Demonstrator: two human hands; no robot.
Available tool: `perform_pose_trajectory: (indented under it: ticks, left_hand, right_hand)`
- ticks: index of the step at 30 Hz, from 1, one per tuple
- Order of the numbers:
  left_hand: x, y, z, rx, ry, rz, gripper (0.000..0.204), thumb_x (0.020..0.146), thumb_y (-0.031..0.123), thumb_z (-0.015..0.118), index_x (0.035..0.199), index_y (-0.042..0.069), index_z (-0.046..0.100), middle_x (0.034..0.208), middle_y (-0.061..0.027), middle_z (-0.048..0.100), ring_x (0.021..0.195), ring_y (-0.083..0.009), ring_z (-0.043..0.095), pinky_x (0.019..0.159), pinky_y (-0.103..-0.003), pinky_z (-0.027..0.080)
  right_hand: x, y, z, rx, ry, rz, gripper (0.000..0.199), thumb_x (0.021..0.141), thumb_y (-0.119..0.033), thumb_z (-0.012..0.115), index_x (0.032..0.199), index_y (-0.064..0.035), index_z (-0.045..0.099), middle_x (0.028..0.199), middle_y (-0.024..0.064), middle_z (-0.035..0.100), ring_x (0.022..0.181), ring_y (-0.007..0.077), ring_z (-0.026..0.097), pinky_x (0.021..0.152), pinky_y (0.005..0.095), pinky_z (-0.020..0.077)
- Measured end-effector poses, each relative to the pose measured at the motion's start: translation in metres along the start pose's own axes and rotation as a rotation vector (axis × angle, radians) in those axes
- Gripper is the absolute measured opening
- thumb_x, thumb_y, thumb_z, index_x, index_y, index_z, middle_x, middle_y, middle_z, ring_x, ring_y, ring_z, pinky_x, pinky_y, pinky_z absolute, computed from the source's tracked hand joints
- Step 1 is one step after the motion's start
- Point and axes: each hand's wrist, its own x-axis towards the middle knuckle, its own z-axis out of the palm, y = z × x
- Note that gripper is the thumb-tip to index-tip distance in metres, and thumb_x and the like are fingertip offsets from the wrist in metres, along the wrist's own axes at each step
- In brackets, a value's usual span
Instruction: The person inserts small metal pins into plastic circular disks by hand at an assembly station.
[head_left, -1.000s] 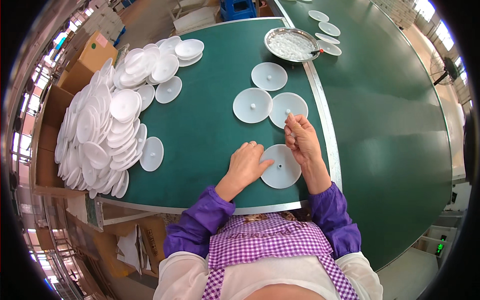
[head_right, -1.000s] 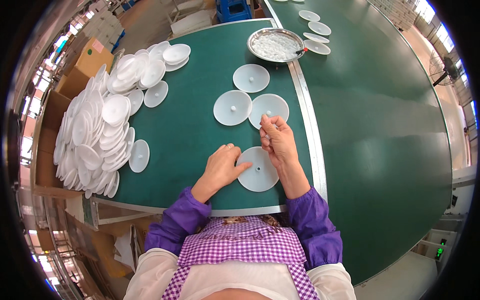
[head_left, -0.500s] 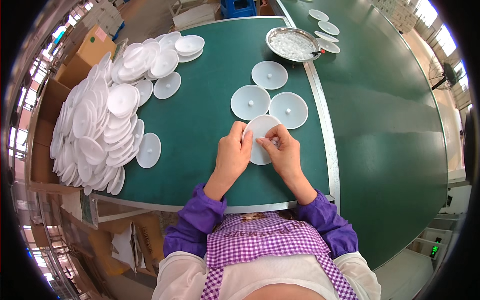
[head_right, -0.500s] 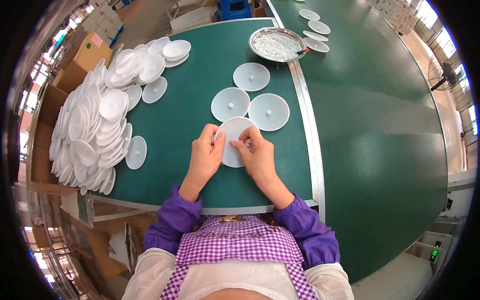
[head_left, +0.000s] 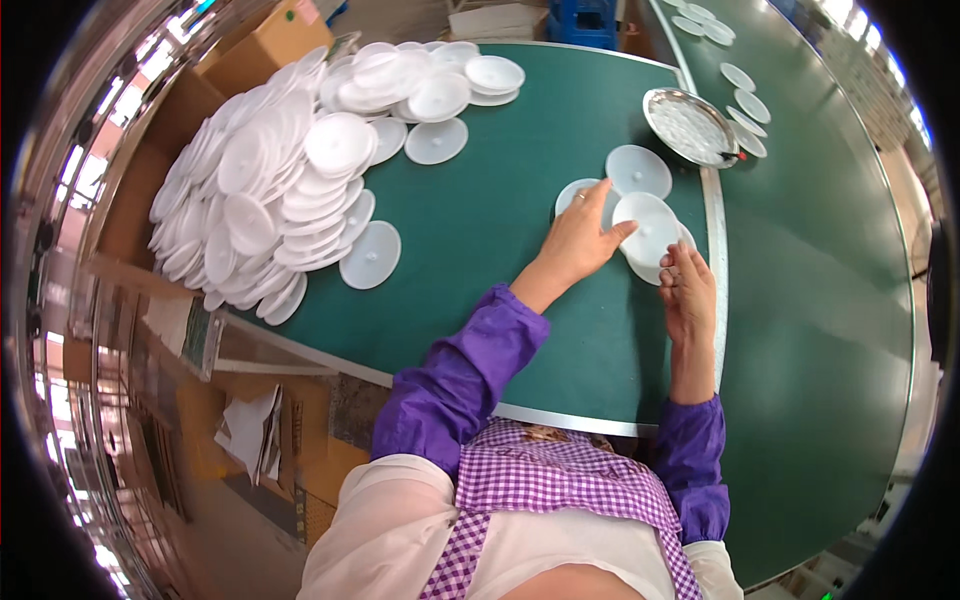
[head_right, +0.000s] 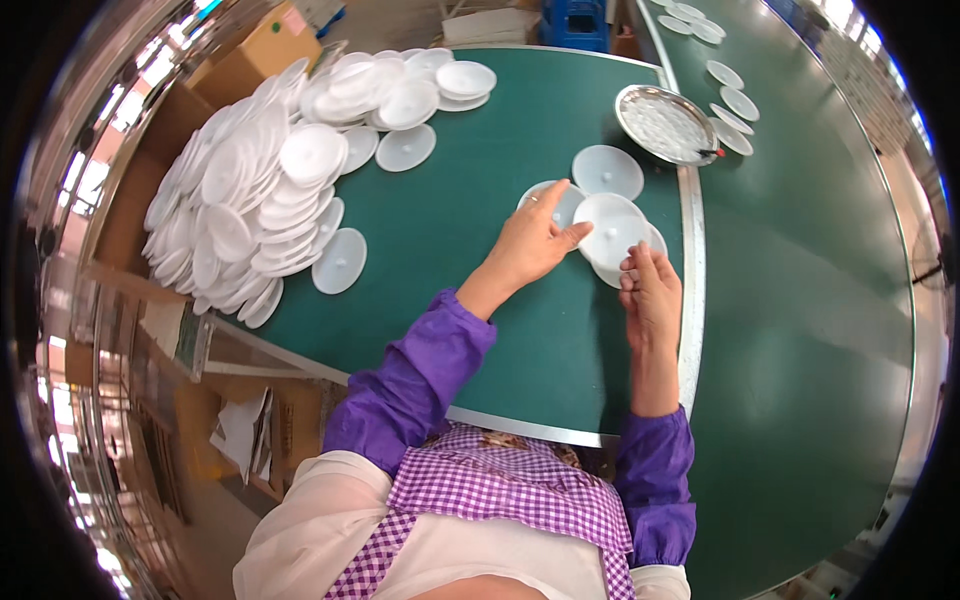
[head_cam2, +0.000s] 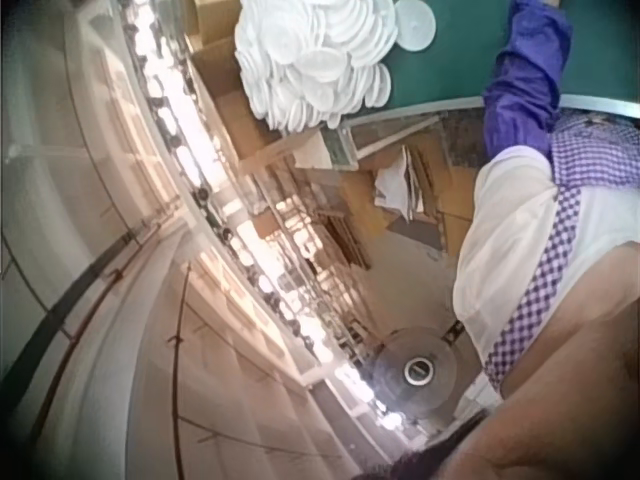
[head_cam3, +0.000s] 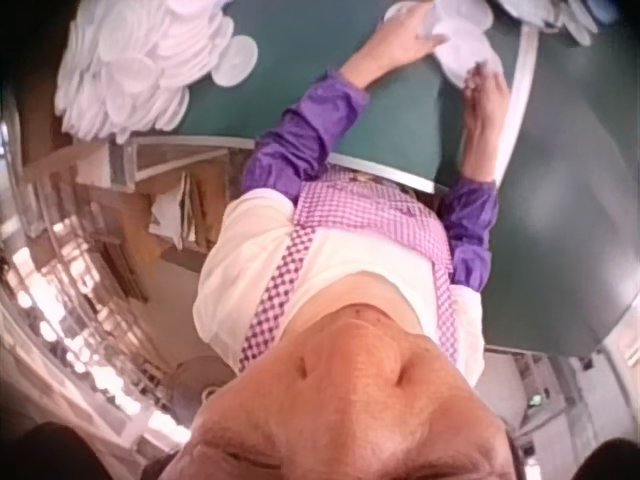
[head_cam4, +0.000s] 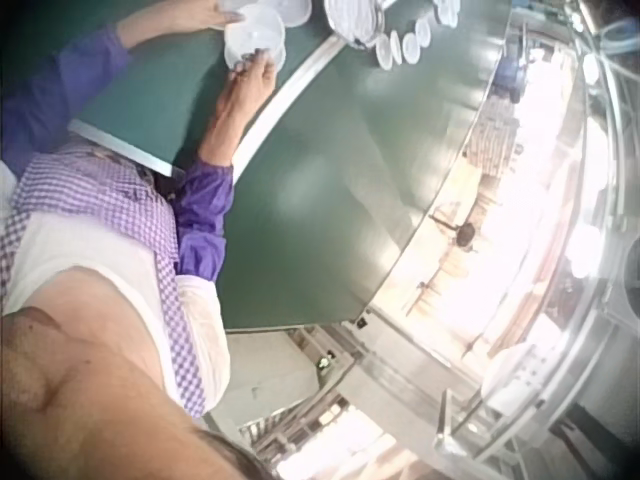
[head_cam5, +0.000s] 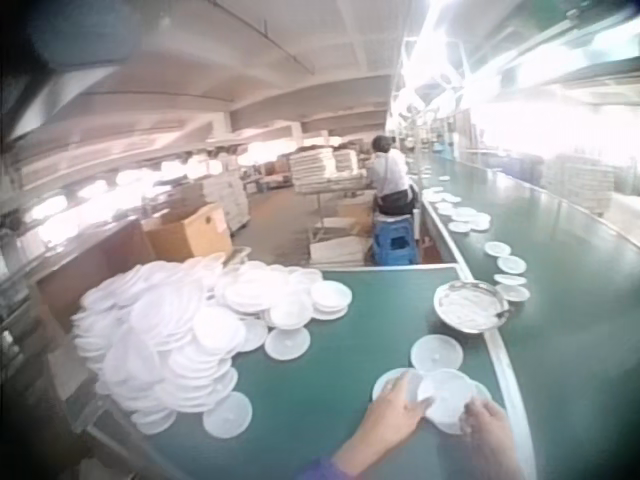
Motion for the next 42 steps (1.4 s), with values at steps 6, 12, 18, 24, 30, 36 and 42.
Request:
perform_pose_trajectory:
  ticks: [6,12,18,24,30,36,42]
  left_hand:
    - [-0.064,-0.064,-0.115,0.324,0.594,-0.038,0.018,0.087,0.012,0.067,0.104,0.005,0.064,0.105,-0.0108,0.061,0.086,-0.0211,0.060,0.073,-0.033,0.050]
    - [-0.148,-0.135,-0.197,0.859,0.990,-0.353,0.037,0.080,0.009,0.071,0.110,0.000,0.052,0.100,-0.0152,0.054,0.095,-0.0305,0.050,0.088,-0.040,0.042]
    - [-0.143,-0.140,-0.191,0.553,0.711,-0.548,0.055,0.077,0.009,0.074,0.122,-0.006,0.046,0.113,-0.0241,0.058,0.106,-0.0403,0.055,0.095,-0.045,0.042]
    - [-0.115,-0.079,-0.147,-0.207,0.479,-0.723,0.019,0.092,0.008,0.059,0.108,-0.002,0.057,0.077,-0.0071,0.062,0.045,-0.0077,0.050,0.038,-0.024,0.039]
    - [-0.123,-0.050,-0.104,-0.160,0.333,-0.426,0.019,0.094,0.009,0.058,0.109,-0.003,0.056,0.078,-0.0074,0.063,0.048,-0.0097,0.053,0.042,-0.024,0.044]
    - [-0.120,-0.019,-0.091,-0.097,0.207,-0.300,0.021,0.094,0.009,0.057,0.111,-0.001,0.056,0.080,-0.0139,0.065,0.063,-0.0230,0.061,0.055,-0.033,0.049]
    - [-0.116,-0.011,-0.085,-0.213,0.102,-0.303,0.022,0.093,0.011,0.057,0.111,-0.001,0.057,0.084,-0.0219,0.066,0.074,-0.0364,0.067,0.063,-0.041,0.051]
  right_hand:
    - [-0.023,0.013,0.013,0.064,-0.145,0.182,0.014,0.098,-0.015,0.057,0.104,-0.0018,0.058,0.079,0.0034,0.059,0.057,0.0044,0.045,0.041,0.0151,0.0298]
    - [-0.033,0.038,0.030,0.272,-0.291,0.364,0.021,0.099,-0.025,0.057,0.092,-0.0054,0.053,0.082,0.0081,0.060,0.056,0.0080,0.046,0.038,0.0164,0.0328]
    - [-0.047,0.056,0.048,0.133,-0.400,0.365,0.021,0.099,-0.023,0.058,0.096,-0.0019,0.059,0.083,0.0064,0.061,0.056,0.0059,0.047,0.038,0.0156,0.0308]
    - [-0.060,0.061,0.072,-0.004,-0.329,0.334,0.015,0.095,-0.014,0.063,0.103,-0.0006,0.063,0.076,0.0028,0.061,0.053,0.0047,0.045,0.044,0.0175,0.0300]
    - [-0.058,0.067,0.091,-0.229,-0.373,0.190,0.014,0.089,-0.014,0.070,0.086,-0.0039,0.061,0.069,-0.0004,0.059,0.054,0.0041,0.047,0.046,0.0182,0.0329]
    - [-0.055,0.079,0.106,-0.504,-0.371,-0.127,0.017,0.086,-0.012,0.072,0.082,-0.0031,0.059,0.066,-0.0002,0.057,0.055,0.0056,0.049,0.049,0.0224,0.0384]
    - [-0.056,0.076,0.101,-0.766,-0.277,-0.323,0.022,0.081,-0.011,0.076,0.080,-0.0028,0.056,0.066,0.0018,0.057,0.059,0.0080,0.048,0.054,0.0270,0.0431]
